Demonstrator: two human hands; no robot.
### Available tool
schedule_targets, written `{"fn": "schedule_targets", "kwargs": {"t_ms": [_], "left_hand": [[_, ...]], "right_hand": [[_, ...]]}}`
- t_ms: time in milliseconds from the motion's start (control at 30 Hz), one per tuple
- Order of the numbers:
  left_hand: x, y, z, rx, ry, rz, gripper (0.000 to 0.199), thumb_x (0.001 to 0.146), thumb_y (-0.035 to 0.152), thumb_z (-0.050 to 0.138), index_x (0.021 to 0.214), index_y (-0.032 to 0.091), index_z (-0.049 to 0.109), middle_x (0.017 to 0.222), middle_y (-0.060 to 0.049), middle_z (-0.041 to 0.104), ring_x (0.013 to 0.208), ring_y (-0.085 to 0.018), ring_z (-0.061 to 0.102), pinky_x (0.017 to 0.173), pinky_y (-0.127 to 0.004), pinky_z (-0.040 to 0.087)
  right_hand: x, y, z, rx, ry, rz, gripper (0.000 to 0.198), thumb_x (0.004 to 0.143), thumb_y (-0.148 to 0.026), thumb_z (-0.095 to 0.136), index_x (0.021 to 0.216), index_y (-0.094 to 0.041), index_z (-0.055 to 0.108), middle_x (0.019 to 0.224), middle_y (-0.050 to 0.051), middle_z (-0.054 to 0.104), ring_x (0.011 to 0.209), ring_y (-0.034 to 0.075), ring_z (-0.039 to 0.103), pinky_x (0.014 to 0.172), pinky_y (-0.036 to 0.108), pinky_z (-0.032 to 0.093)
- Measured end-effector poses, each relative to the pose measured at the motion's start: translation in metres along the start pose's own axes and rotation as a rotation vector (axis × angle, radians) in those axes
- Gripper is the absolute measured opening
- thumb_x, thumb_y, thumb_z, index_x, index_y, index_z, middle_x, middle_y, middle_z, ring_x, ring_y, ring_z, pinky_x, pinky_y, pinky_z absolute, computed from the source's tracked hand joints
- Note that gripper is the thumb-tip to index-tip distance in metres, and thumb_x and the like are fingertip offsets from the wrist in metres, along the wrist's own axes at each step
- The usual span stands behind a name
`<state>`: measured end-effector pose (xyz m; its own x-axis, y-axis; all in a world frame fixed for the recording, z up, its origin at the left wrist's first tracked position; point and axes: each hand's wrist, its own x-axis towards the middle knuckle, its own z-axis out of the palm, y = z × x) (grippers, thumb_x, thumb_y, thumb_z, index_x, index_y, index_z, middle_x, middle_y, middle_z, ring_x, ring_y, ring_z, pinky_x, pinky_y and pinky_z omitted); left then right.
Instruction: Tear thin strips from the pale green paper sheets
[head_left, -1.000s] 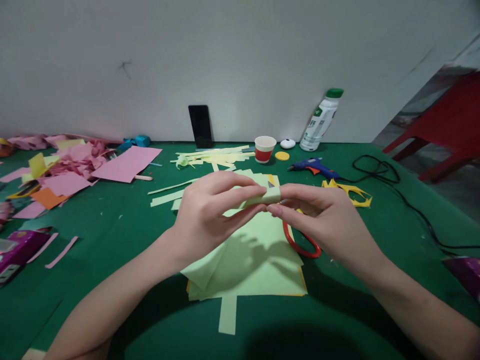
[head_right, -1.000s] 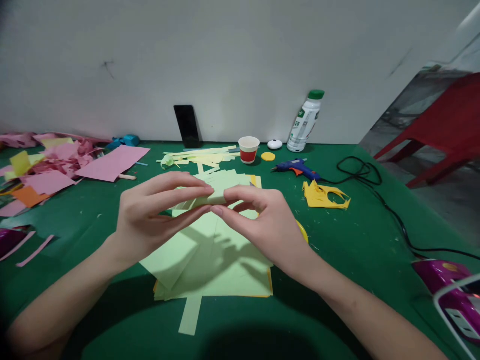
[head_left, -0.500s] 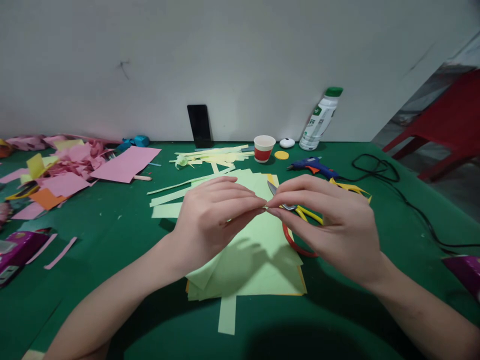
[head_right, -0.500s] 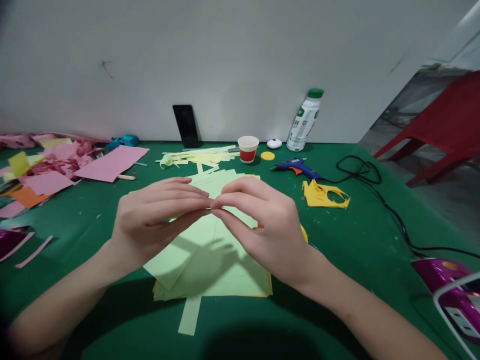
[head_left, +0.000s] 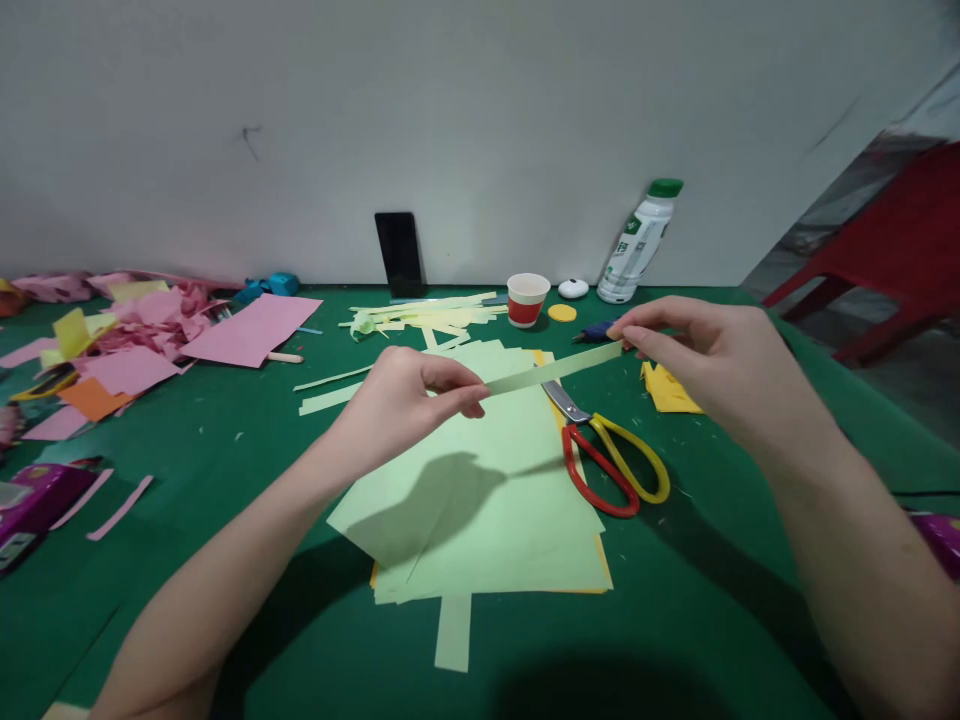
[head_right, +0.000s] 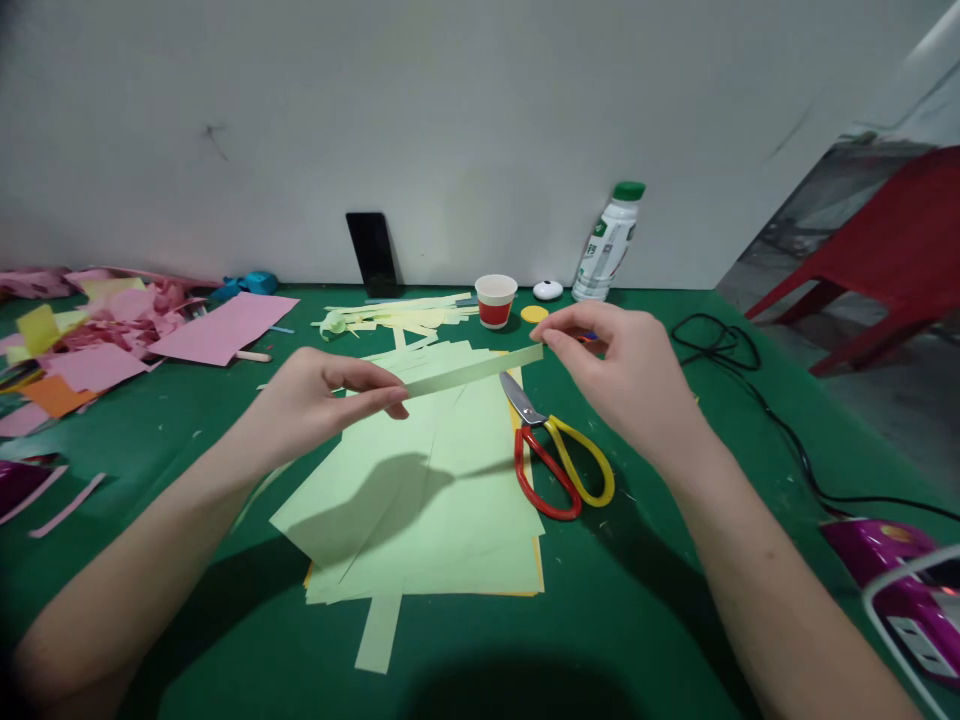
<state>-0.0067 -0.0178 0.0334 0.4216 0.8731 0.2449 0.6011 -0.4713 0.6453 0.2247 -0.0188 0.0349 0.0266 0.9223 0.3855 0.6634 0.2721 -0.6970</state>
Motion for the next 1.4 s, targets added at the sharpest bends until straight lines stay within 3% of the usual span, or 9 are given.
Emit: {"fn": "schedule_targets", "kwargs": {"t_ms": [100,200,267,400,600,800,900,1067,1400], "left_hand": [[0.001,-0.001,0.005,-0.086,-0.110,-0.088,0.020,0.079,0.028,0.055,0.070,0.015,0.068,0.062,-0.001,0.069,0.057,-0.013,0.064,0.048,-0.019,0.046],[-0.001,0.002,0.010,-0.108,-0.168,-0.083,0.022,0.080,0.029,0.053,0.071,0.016,0.068,0.064,-0.001,0.069,0.060,-0.013,0.063,0.054,-0.020,0.047],[-0.004,0.005,0.014,-0.109,-0.202,-0.051,0.022,0.081,0.028,0.052,0.071,0.016,0.067,0.065,0.000,0.069,0.060,-0.012,0.062,0.055,-0.020,0.046],[-0.010,0.012,0.018,-0.079,-0.223,0.020,0.020,0.082,0.022,0.052,0.070,0.015,0.067,0.063,0.001,0.068,0.054,-0.009,0.059,0.052,-0.018,0.043],[-0.010,0.012,0.007,0.017,-0.185,0.038,0.020,0.081,0.021,0.052,0.070,0.016,0.068,0.063,0.000,0.068,0.051,-0.010,0.059,0.045,-0.018,0.040],[-0.008,0.005,-0.001,0.073,-0.154,0.034,0.022,0.081,0.026,0.051,0.072,0.017,0.068,0.062,0.000,0.068,0.048,-0.010,0.057,0.040,-0.018,0.038],[-0.008,0.006,0.007,0.052,-0.184,0.023,0.024,0.082,0.027,0.050,0.072,0.016,0.068,0.063,0.000,0.068,0.049,-0.010,0.056,0.042,-0.019,0.037],[-0.009,0.011,0.017,-0.019,-0.249,0.053,0.022,0.083,0.024,0.050,0.073,0.016,0.068,0.067,0.000,0.069,0.054,-0.009,0.058,0.051,-0.019,0.041],[0.002,-0.007,0.001,-0.005,-0.316,-0.087,0.025,0.081,0.029,0.048,0.073,0.016,0.068,0.065,0.000,0.069,0.038,-0.006,0.041,0.033,-0.017,0.026]], "right_hand": [[-0.005,-0.002,0.012,-0.146,0.055,-0.224,0.013,0.078,-0.017,0.051,0.085,-0.019,0.062,0.093,0.007,0.064,0.085,0.020,0.058,0.073,0.035,0.045],[-0.018,-0.008,0.027,-0.199,-0.093,-0.481,0.013,0.079,-0.016,0.051,0.083,-0.017,0.063,0.090,0.008,0.066,0.088,0.021,0.057,0.079,0.036,0.044],[-0.027,-0.013,0.035,-0.196,-0.207,-0.548,0.014,0.081,-0.017,0.050,0.081,-0.016,0.064,0.084,0.007,0.067,0.085,0.021,0.057,0.078,0.036,0.044],[-0.034,-0.021,0.036,-0.146,-0.353,-0.486,0.018,0.081,-0.016,0.049,0.073,-0.017,0.065,0.073,0.004,0.067,0.073,0.018,0.057,0.070,0.033,0.044],[-0.017,-0.011,0.009,-0.167,-0.378,-0.322,0.016,0.076,-0.020,0.053,0.070,-0.020,0.068,0.076,0.003,0.070,0.071,0.019,0.061,0.064,0.032,0.045],[-0.003,0.014,-0.011,-0.442,-0.214,-0.153,0.016,0.073,-0.023,0.055,0.062,-0.021,0.067,0.077,0.005,0.070,0.072,0.026,0.062,0.061,0.038,0.044],[-0.010,0.004,0.000,-0.429,-0.094,-0.257,0.017,0.077,-0.021,0.052,0.071,-0.017,0.067,0.083,0.007,0.069,0.078,0.027,0.061,0.070,0.041,0.044],[-0.028,-0.020,0.023,-0.235,-0.383,-0.504,0.019,0.080,-0.016,0.047,0.076,-0.017,0.066,0.082,0.004,0.068,0.078,0.019,0.060,0.074,0.033,0.045],[-0.007,0.001,-0.003,-0.317,-0.439,-0.142,0.017,0.076,-0.028,0.051,0.069,-0.020,0.064,0.076,0.002,0.068,0.067,0.019,0.060,0.055,0.029,0.043]]}}
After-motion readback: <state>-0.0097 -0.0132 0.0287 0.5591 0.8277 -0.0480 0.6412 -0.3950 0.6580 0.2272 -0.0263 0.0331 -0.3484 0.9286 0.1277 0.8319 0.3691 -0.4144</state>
